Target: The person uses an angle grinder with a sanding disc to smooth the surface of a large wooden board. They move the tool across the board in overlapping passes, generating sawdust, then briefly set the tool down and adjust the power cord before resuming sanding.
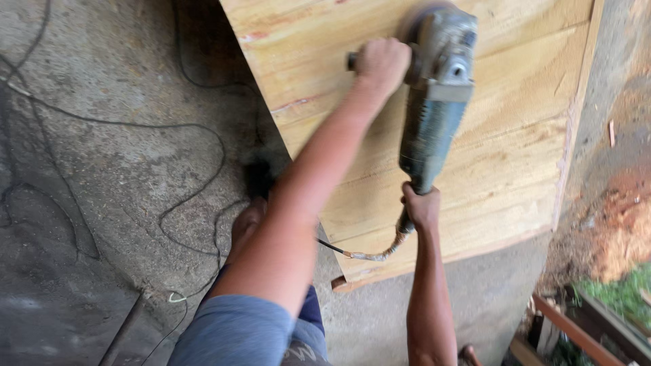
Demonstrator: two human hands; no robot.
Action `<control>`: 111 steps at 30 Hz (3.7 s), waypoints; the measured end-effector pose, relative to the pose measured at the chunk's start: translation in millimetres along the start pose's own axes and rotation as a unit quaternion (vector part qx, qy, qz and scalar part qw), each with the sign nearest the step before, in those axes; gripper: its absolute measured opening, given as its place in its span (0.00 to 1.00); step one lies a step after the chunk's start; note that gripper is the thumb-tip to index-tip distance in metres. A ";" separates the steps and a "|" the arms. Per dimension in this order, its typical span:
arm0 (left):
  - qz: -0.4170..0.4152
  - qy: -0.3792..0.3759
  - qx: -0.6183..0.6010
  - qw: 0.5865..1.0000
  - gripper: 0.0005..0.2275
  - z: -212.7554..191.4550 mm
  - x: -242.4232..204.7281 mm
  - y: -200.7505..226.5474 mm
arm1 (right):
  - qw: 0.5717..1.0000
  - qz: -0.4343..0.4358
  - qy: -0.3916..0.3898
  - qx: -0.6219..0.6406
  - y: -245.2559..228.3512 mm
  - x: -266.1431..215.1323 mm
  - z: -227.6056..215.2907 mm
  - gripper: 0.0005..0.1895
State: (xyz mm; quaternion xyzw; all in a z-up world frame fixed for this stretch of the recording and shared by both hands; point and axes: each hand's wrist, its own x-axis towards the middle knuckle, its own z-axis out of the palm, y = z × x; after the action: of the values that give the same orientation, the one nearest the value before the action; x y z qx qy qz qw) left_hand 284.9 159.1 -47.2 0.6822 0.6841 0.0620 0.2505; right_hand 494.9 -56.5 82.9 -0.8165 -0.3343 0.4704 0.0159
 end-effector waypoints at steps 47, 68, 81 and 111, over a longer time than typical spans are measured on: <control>-0.215 -0.038 0.011 0.976 0.11 -35.8 -344.3 -83.3 | 0.964 -0.174 -0.126 -0.159 129.6 -103.9 47.3 0.20; -0.021 -0.004 -0.014 1.000 0.07 81.0 -140.5 101.1 | 1.000 0.001 -0.021 0.019 163.9 -51.5 -58.4 0.15; -0.141 -0.018 0.032 0.989 0.04 -8.0 -360.0 -88.0 | 0.972 -0.170 -0.080 -0.140 161.2 -146.9 61.1 0.21; -0.228 -0.044 0.006 0.973 0.09 -34.5 -398.4 -112.8 | 0.958 -0.195 -0.122 -0.172 136.7 -142.3 73.8 0.20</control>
State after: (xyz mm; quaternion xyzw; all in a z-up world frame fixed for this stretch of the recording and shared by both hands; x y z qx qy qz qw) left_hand 145.9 -223.2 37.5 0.5116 0.8102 -0.0309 0.2843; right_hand 462.5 -263.6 103.1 -0.6618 -0.5625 0.4900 -0.0739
